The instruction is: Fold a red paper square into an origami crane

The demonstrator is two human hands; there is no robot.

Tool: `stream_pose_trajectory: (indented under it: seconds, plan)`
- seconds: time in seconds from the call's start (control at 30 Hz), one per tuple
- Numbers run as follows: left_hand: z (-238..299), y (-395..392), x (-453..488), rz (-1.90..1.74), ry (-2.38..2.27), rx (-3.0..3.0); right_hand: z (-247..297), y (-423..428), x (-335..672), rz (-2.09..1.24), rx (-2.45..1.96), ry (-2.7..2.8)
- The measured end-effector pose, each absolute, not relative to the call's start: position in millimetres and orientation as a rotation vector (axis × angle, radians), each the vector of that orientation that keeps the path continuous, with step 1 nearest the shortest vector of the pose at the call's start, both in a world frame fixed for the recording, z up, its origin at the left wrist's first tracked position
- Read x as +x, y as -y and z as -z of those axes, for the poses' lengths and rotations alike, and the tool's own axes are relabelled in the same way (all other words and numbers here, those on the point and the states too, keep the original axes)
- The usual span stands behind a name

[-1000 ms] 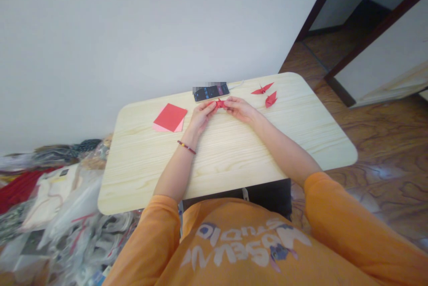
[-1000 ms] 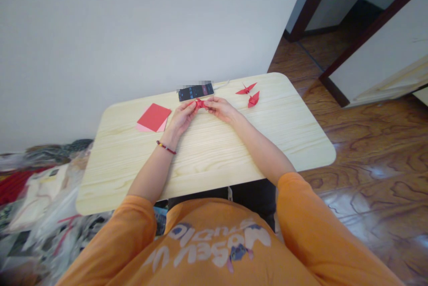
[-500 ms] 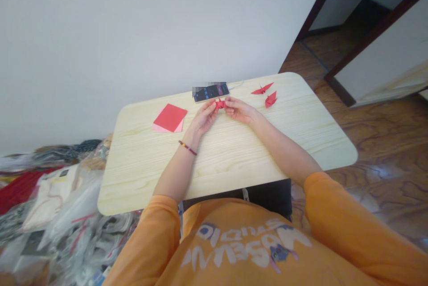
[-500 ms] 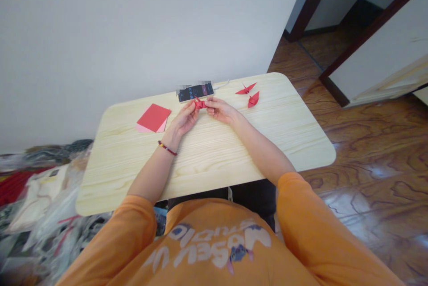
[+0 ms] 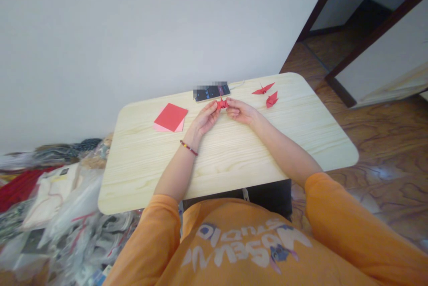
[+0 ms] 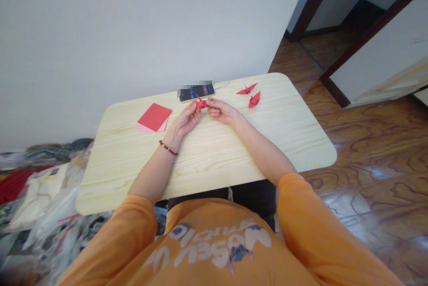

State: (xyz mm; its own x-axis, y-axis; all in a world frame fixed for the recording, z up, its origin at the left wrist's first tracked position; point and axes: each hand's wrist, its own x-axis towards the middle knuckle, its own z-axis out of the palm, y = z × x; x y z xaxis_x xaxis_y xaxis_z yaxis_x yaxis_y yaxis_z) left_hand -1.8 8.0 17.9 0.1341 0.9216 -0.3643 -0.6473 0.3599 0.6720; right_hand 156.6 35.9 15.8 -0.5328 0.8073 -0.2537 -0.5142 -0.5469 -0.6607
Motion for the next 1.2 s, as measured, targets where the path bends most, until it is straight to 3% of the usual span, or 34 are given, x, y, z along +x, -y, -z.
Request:
stream_pose_trajectory:
  seconds: [0.57,1.2]
  plan:
    - [-22,-10,-4,-1.262,-0.796,0.276,-20,-43,160,-1.943,-0.766,0.451]
    - [-19,-13,-8,-1.326,-0.856,0.383,-4,-53,164,-1.575,-0.966,0.806]
